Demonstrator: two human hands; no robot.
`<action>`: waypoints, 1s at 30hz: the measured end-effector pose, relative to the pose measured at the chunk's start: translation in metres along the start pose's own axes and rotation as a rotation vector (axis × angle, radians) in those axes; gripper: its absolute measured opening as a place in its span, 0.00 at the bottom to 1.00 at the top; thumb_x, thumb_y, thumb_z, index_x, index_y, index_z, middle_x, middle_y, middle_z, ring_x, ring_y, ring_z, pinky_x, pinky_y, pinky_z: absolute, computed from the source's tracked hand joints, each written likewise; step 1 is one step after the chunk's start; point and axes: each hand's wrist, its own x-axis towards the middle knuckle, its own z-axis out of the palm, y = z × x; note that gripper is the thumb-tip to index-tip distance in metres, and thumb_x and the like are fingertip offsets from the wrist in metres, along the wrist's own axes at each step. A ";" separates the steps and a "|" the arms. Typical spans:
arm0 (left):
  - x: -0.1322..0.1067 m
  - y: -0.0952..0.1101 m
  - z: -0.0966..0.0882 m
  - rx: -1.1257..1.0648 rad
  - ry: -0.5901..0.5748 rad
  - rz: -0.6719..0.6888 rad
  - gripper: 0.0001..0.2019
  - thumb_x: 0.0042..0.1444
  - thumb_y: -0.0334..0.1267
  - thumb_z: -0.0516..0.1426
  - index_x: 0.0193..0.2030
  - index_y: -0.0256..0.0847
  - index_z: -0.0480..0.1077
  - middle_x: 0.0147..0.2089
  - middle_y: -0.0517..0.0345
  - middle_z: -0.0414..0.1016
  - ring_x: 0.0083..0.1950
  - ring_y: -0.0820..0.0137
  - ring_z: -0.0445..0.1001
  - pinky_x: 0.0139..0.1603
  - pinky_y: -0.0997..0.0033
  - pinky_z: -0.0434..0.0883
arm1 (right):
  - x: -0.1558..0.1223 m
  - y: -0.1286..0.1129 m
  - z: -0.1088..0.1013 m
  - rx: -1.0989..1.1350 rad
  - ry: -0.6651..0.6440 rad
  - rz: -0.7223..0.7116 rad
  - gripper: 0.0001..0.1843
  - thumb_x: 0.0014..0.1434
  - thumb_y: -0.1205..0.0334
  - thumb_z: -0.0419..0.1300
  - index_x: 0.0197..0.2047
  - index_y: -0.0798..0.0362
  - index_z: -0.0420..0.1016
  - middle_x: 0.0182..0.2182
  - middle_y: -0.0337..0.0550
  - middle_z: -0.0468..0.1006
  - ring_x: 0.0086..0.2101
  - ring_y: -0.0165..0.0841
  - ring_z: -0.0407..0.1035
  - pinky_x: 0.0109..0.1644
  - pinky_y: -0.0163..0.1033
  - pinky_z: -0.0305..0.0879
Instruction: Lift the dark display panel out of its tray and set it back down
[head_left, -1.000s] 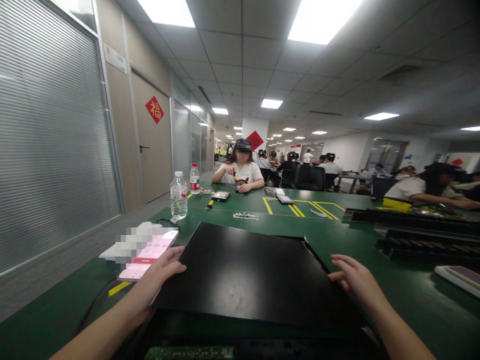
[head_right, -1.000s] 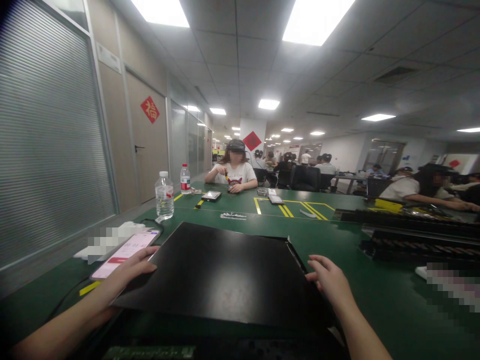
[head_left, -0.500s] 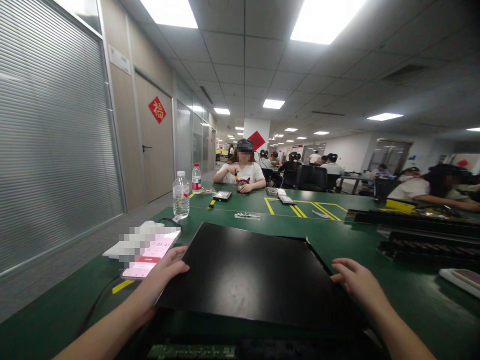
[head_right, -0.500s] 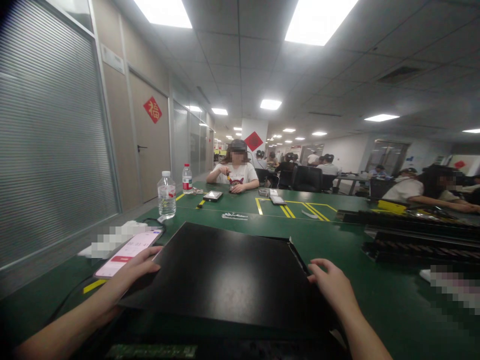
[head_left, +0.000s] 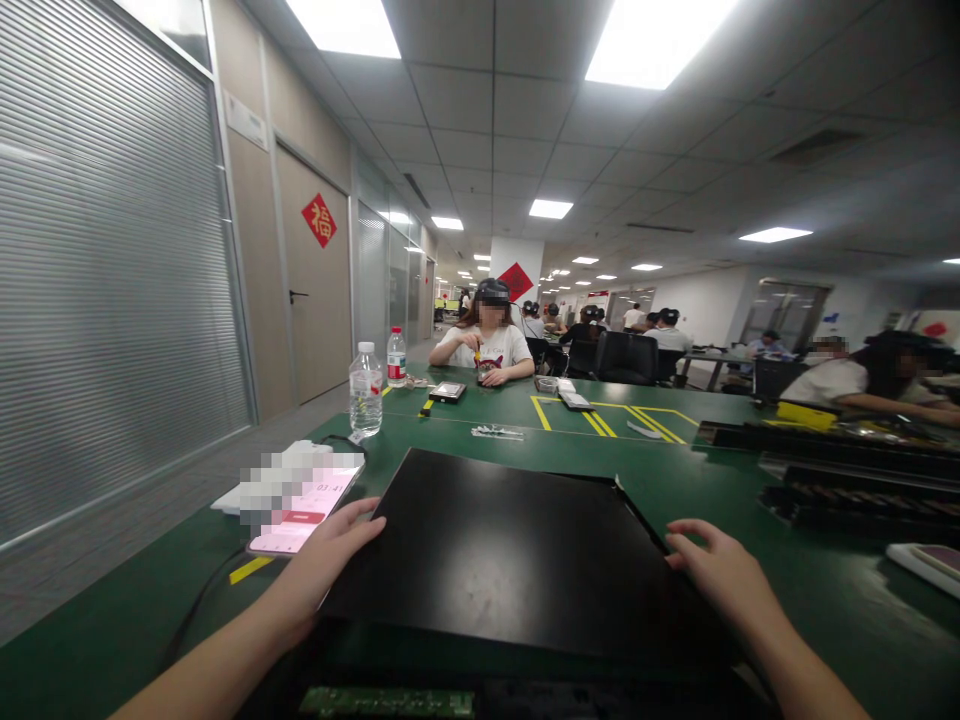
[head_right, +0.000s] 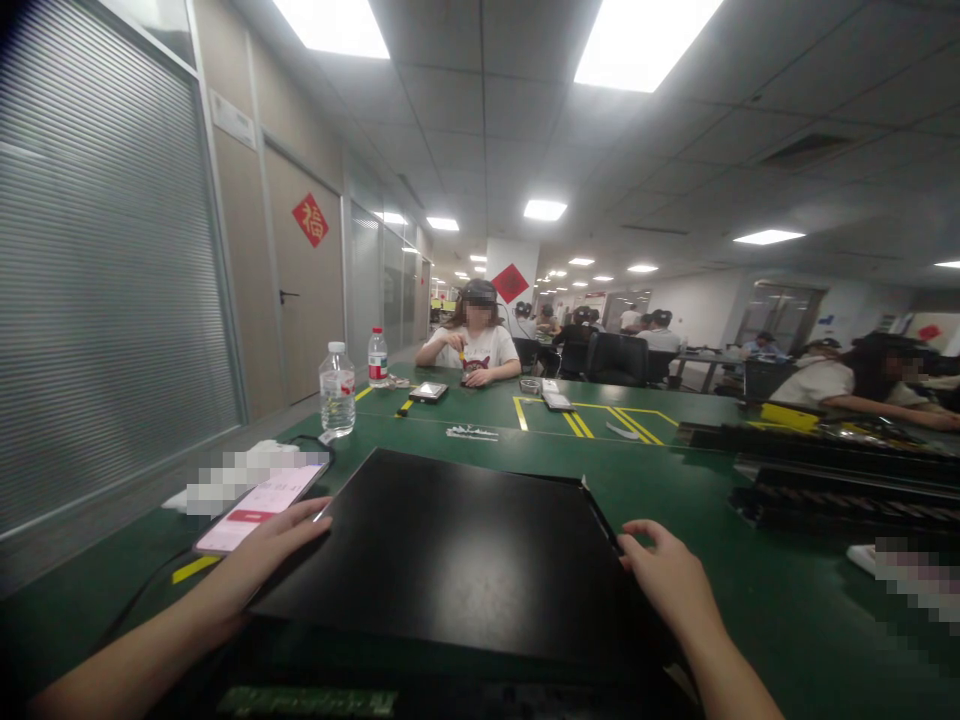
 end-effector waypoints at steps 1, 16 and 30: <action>0.000 0.000 -0.001 -0.007 -0.007 0.001 0.25 0.44 0.39 0.61 0.50 0.37 0.63 0.35 0.52 0.80 0.35 0.62 0.77 0.36 0.68 0.71 | -0.001 -0.001 0.000 0.000 0.000 -0.001 0.21 0.46 0.50 0.51 0.40 0.49 0.72 0.25 0.41 0.79 0.31 0.38 0.71 0.33 0.38 0.60; 0.006 -0.007 -0.011 -0.076 -0.123 0.006 0.34 0.44 0.41 0.61 0.58 0.34 0.57 0.39 0.48 0.80 0.38 0.62 0.77 0.38 0.69 0.72 | -0.004 -0.005 0.005 -0.025 0.001 -0.018 0.18 0.46 0.52 0.52 0.38 0.50 0.73 0.24 0.41 0.79 0.30 0.38 0.71 0.33 0.38 0.59; 0.005 -0.008 -0.011 -0.077 -0.114 0.035 0.28 0.45 0.38 0.61 0.54 0.37 0.61 0.42 0.48 0.79 0.42 0.60 0.77 0.40 0.66 0.72 | -0.002 -0.003 0.007 -0.038 -0.007 -0.025 0.17 0.46 0.54 0.52 0.38 0.49 0.72 0.24 0.40 0.79 0.30 0.38 0.71 0.33 0.39 0.60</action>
